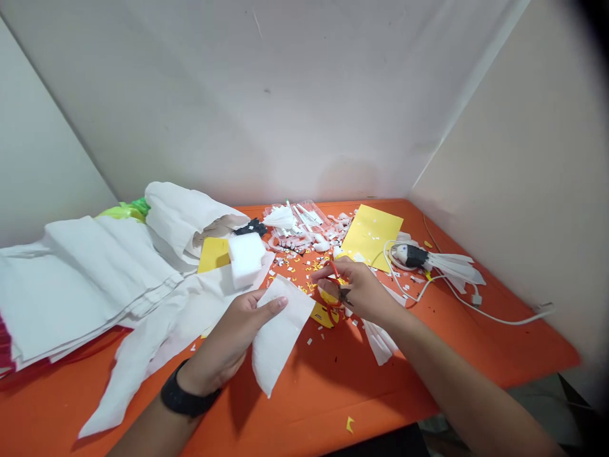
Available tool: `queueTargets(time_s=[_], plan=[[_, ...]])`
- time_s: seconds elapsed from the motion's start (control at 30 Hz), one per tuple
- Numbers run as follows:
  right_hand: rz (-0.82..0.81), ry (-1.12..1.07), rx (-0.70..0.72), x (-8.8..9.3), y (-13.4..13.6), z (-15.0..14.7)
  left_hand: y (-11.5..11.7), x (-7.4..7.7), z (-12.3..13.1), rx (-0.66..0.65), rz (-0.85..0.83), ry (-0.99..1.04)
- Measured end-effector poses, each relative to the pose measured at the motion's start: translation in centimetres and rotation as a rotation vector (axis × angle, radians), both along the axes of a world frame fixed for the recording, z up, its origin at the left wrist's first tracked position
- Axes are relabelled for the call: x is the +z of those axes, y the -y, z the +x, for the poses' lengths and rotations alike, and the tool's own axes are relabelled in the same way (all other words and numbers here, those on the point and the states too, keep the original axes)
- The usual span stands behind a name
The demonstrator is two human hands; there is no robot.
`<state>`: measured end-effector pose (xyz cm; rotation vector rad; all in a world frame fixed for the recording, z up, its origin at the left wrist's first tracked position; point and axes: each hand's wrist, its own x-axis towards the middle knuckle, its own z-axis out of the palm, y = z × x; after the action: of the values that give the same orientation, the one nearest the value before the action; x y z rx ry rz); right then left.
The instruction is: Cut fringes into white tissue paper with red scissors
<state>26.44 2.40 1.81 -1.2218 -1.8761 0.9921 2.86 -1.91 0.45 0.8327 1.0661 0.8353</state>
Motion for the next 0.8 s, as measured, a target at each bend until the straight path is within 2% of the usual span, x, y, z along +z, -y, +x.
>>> queueTargets(time_s=[0.1,0.2,0.3,0.43,0.53,0.8], plan=[[0.073,-0.01,0.059,0.3,-0.1,0.8,-0.1,0.0,0.0,0.021,0.0,0.009],[0.06,-0.083,0.148,0.4,-0.2,1.2,-0.2,0.0,-0.1,0.042,0.002,0.018],[-0.073,-0.214,0.235,0.1,-0.3,1.2,-0.3,-0.2,-0.3,0.029,0.011,0.04],[-0.32,-0.406,0.217,-0.7,-0.5,0.6,-0.5,-0.2,-0.6,-0.013,0.021,0.067],[-0.451,-0.471,0.236,-1.1,-0.7,0.2,-0.6,-0.1,-0.7,0.001,0.033,0.039],[-0.535,-0.475,0.456,-0.8,-1.0,1.2,-0.7,0.3,-1.2,0.099,0.193,-0.082]])
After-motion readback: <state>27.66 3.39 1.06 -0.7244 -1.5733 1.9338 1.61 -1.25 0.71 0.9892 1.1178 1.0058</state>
